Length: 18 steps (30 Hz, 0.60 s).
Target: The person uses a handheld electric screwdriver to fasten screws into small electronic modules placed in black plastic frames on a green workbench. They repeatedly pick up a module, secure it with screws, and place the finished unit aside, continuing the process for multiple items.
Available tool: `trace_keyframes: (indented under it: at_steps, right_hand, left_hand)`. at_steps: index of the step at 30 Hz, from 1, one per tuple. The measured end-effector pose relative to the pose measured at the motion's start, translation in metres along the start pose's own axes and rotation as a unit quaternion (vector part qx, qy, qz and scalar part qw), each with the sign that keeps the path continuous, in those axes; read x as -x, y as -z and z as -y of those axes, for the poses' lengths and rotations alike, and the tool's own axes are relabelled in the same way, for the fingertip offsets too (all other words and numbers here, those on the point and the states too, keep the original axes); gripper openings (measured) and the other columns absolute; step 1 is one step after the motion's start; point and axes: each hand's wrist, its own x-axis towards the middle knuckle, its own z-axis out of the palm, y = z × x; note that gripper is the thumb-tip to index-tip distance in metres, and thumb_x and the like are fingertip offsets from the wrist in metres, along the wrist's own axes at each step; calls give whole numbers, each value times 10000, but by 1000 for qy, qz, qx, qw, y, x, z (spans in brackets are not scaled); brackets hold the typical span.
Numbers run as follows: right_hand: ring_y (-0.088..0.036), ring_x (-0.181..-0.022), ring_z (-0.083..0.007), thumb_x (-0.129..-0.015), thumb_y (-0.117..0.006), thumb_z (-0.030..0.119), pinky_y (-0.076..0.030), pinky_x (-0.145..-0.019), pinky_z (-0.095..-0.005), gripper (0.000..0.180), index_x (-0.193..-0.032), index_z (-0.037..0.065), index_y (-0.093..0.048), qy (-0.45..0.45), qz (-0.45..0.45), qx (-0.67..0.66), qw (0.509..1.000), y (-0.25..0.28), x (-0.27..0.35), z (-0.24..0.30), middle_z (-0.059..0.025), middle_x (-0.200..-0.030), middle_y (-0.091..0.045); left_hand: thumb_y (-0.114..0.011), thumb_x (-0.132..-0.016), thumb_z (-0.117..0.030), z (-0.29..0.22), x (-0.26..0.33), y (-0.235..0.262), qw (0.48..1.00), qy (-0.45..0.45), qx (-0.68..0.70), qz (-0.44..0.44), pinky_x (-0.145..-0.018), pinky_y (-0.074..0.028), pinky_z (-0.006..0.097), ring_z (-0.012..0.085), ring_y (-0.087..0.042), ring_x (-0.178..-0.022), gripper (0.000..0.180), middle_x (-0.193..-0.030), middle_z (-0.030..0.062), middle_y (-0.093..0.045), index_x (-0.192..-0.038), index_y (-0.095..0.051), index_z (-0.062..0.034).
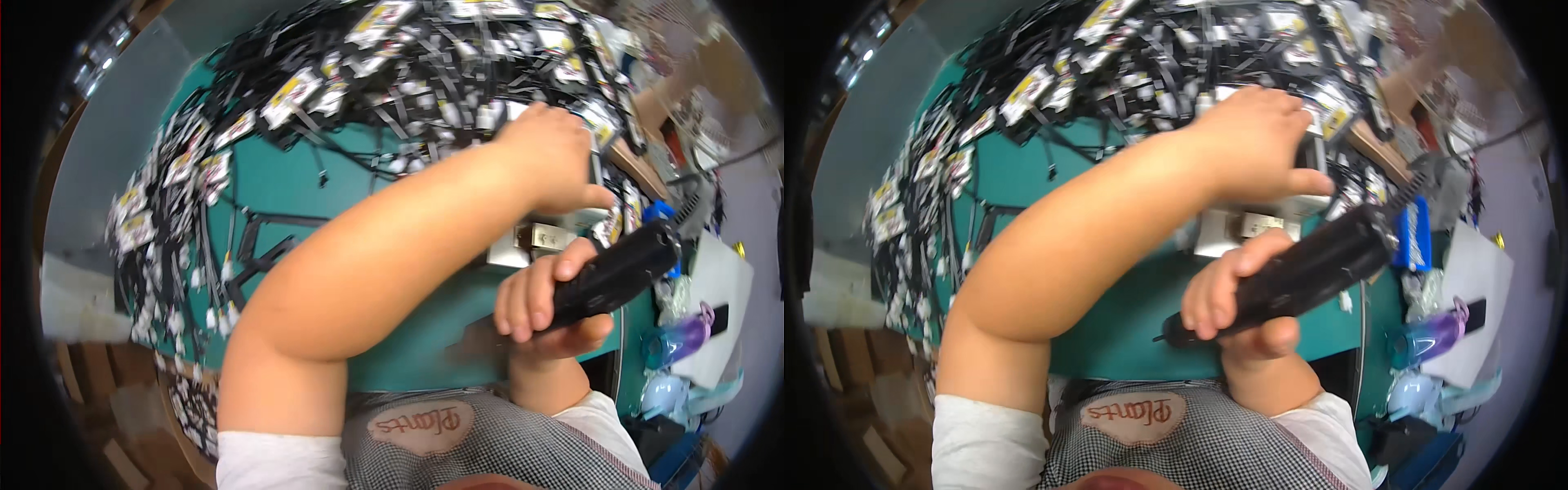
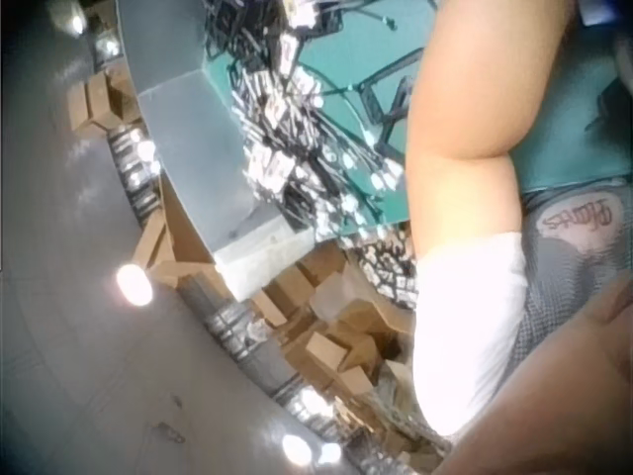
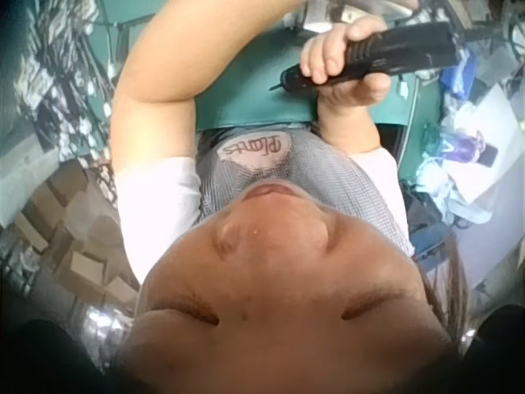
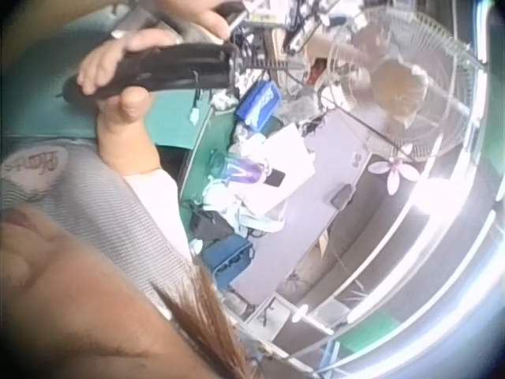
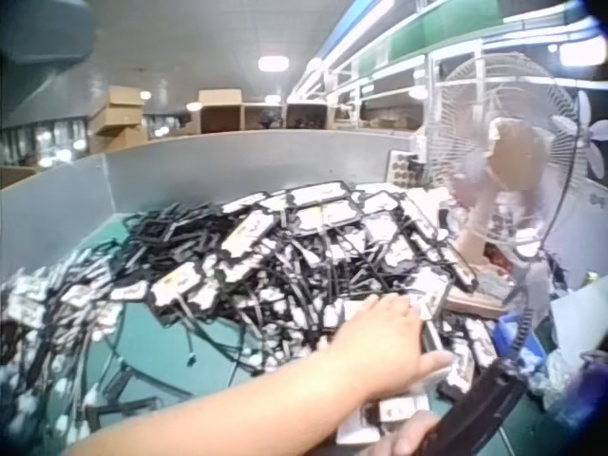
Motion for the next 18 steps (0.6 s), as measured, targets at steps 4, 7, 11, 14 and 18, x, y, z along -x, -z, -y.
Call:
trace_keyframes:
  at_steps: [4, 7, 11, 14, 18]
  right_hand:
    - [-540, -493, -157, -816, -699, 510, -479, -488, -300, 604, -1082, 48, -416, -28, 5, -23, 999, 2, 3, 2, -36, -666, -529]
    - [-532, -486, -157, -831, -684, 504, -476, -487, -299, 600, -1095, 44, -405, -34, 17, -14, 999, 4, 3, -1, -41, -678, -517]
    - [-534, -483, -165, -836, -691, 474, -481, -487, -304, 582, -1086, 42, -393, -42, 35, -19, 998, 5, 3, -1, -48, -681, -525]
    - [-537, -484, -167, -837, -695, 459, -484, -486, -306, 571, -1077, 40, -390, -48, 40, -15, 998, 2, 5, -4, -53, -682, -529]
    - [-539, -481, -165, -834, -704, 447, -487, -482, -304, 561, -1060, 43, -388, -62, 42, 1, 997, -6, 8, -12, -53, -676, -531]
  left_hand:
    - [-590, -780, -637, -9, 14, 11, 999, 31, 17, 19, -1018, -377, 410, 301, -531, -1146, 767, -1155, 187, -608, -1081, -622, 68]
    - [-588, -783, -629, 2, 47, -13, 990, -9, 13, -139, -1091, -296, 464, 327, -455, -1252, 793, -1270, 192, -546, -1149, -579, 73]
    - [-684, -760, -531, 28, 118, 11, 975, 2, -13, -221, -1093, -287, 472, 343, -437, -1275, 725, -1325, 184, -515, -1238, -551, -3]
    - [-722, -762, -444, 72, 181, 43, 969, 85, -84, -214, -1067, -342, 445, 342, -449, -1265, 640, -1325, 178, -520, -1233, -579, -36]
    - [-707, -799, -380, 121, 265, 100, 927, 282, -176, -172, -1048, -379, 407, 333, -452, -1265, 548, -1341, 171, -513, -1246, -594, -84]
